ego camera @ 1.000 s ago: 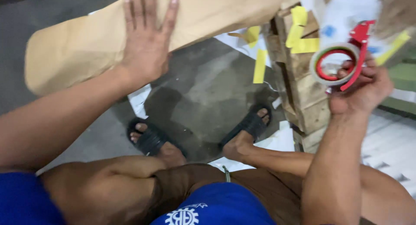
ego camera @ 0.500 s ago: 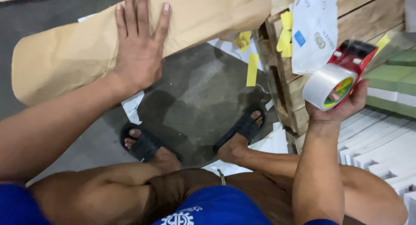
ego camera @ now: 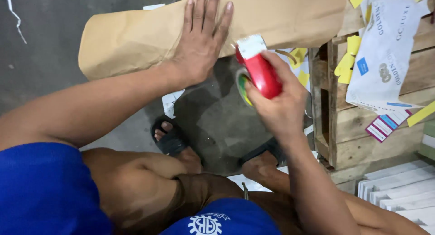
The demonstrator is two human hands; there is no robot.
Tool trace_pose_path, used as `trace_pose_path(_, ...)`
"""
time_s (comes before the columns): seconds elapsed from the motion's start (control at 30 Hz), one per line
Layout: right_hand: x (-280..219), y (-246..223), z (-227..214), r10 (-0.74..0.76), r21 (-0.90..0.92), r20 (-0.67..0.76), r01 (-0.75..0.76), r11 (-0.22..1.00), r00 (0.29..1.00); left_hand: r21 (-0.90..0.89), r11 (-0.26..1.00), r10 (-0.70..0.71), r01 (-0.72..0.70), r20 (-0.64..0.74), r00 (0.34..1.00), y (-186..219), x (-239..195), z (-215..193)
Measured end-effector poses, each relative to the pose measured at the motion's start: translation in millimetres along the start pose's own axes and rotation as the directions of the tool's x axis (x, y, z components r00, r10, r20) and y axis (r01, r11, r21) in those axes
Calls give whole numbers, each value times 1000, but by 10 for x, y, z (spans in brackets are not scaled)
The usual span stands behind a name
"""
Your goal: The person wraps stacks of printed material in brown paper, folds the paper around the stacks by hand, and applies clear tape using a red handheld tape dispenser to seal the packages.
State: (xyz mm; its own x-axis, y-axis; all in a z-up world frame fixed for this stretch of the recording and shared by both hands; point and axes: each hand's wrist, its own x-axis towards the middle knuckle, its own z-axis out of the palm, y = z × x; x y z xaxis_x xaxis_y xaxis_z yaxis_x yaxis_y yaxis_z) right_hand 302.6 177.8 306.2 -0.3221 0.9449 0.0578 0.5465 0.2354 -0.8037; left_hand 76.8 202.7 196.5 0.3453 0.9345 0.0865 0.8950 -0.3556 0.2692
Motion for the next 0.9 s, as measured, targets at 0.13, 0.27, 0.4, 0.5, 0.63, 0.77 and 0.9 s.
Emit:
trace_pose_path(0.13,220,-82,257,-23,-152,-23,19,988,999,-18,1000,-13,13,-20,1000,4,-15,-6)
trace_pose_path(0.27,277,-33,294,71,-362,59,-45,931,996,-12,999,-37,38,58,998,14,32,-119)
trace_pose_path(0.4,96,108,275,-84,-290,78,104,951,993,-111,992,-47,62,134,990,88,63,-306)
trace_pose_path(0.5,-46,214,391,-126,-240,-7,121,963,992,-50,997,-50,54,77,996,28,51,-189)
trace_pose_path(0.63,-463,522,509,123,-199,-28,-126,972,992,-50,999,-1,2,20,1000,13,-15,-85)
trace_pose_path(0.77,-946,1195,603,160,-228,23,-151,962,987,-84,996,-13,17,40,999,79,35,-102)
trace_pose_path(0.9,-663,726,251,417,625,245,-472,622,875,-154,979,-95,133,234,968,72,-30,-355)
